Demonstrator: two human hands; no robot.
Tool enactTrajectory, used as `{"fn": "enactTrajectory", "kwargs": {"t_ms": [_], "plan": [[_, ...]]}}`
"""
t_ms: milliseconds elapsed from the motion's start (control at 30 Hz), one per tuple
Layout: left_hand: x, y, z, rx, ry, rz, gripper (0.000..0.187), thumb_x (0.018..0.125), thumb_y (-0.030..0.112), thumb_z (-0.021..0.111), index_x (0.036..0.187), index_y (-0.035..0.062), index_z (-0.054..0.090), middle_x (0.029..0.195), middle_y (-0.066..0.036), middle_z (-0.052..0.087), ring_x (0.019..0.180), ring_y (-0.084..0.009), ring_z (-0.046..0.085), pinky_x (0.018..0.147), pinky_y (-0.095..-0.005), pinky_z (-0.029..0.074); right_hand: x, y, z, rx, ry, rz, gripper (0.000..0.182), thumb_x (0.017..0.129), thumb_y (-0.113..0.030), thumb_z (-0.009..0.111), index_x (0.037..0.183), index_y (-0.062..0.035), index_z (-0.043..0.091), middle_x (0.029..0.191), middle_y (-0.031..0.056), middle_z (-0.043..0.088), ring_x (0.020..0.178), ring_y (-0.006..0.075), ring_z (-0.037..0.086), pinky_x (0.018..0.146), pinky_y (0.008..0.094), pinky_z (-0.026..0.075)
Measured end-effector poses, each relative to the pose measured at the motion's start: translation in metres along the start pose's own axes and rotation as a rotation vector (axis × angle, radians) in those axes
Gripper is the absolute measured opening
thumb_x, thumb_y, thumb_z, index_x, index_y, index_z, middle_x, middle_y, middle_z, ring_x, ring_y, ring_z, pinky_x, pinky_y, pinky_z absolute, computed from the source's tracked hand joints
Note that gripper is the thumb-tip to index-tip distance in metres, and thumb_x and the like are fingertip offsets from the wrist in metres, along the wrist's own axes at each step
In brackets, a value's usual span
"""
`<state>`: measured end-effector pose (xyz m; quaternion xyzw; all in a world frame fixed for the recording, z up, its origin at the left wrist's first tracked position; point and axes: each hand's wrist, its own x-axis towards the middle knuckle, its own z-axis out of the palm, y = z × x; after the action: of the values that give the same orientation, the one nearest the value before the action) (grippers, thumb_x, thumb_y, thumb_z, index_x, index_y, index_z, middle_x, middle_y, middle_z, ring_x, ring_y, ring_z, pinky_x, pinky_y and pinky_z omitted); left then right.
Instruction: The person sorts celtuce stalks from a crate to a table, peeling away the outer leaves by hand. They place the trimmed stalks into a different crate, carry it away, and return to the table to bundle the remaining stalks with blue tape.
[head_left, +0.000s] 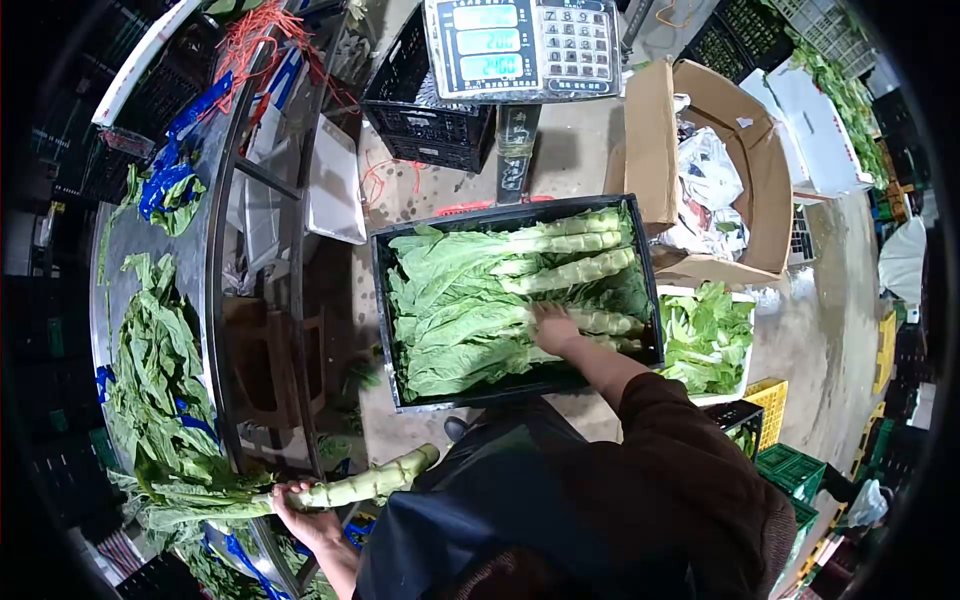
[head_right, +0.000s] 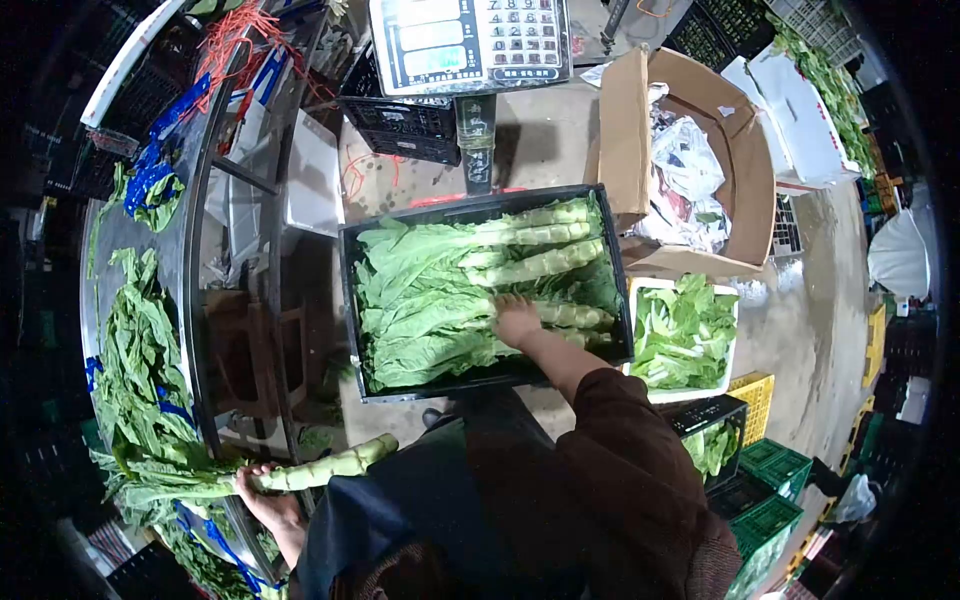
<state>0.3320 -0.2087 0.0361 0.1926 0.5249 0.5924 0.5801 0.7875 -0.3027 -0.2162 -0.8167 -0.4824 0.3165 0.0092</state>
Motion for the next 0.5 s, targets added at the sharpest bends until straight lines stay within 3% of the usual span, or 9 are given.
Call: {"fn": "enactTrajectory", "kwargs": {"t_ms": [233, 500], "plan": [[0.013, 0.0, 0.008, -0.038, 0.083, -0.025, 0.016, 0.086, 0.023, 0.063, 0.083, 0.0092, 0.055, 0.072, -0.002, 0.054, 0.068, -0.0162, 0.053, 0.072, -0.0329, 0.047, -0.04, -0.001, 0.018, 0.046, -0.08, 0.012, 0.057, 0.084, -0.032, 0.055, 0.135, -0.0105, 0.042, 0.131, 0.0184, 0.048, 0.125, 0.0366, 0.041, 0.106, 0.047, 0.033], [0.019, 0.005, 0.006, -0.055, 0.134, -0.057, 0.015, 0.084, 0.023, 0.065, 0.084, 0.011, 0.057, 0.074, -0.001, 0.055, 0.07, -0.0154, 0.054, 0.073, -0.0334, 0.049, -0.042, 0.015, 0.04, 0.057, -0.13, -0.048, 0.044, 0.084, -0.027, 0.056, 0.123, -0.0076, 0.054, 0.124, 0.0183, 0.055, 0.122, 0.0337, 0.045, 0.107, 0.0419, 0.033]]}}
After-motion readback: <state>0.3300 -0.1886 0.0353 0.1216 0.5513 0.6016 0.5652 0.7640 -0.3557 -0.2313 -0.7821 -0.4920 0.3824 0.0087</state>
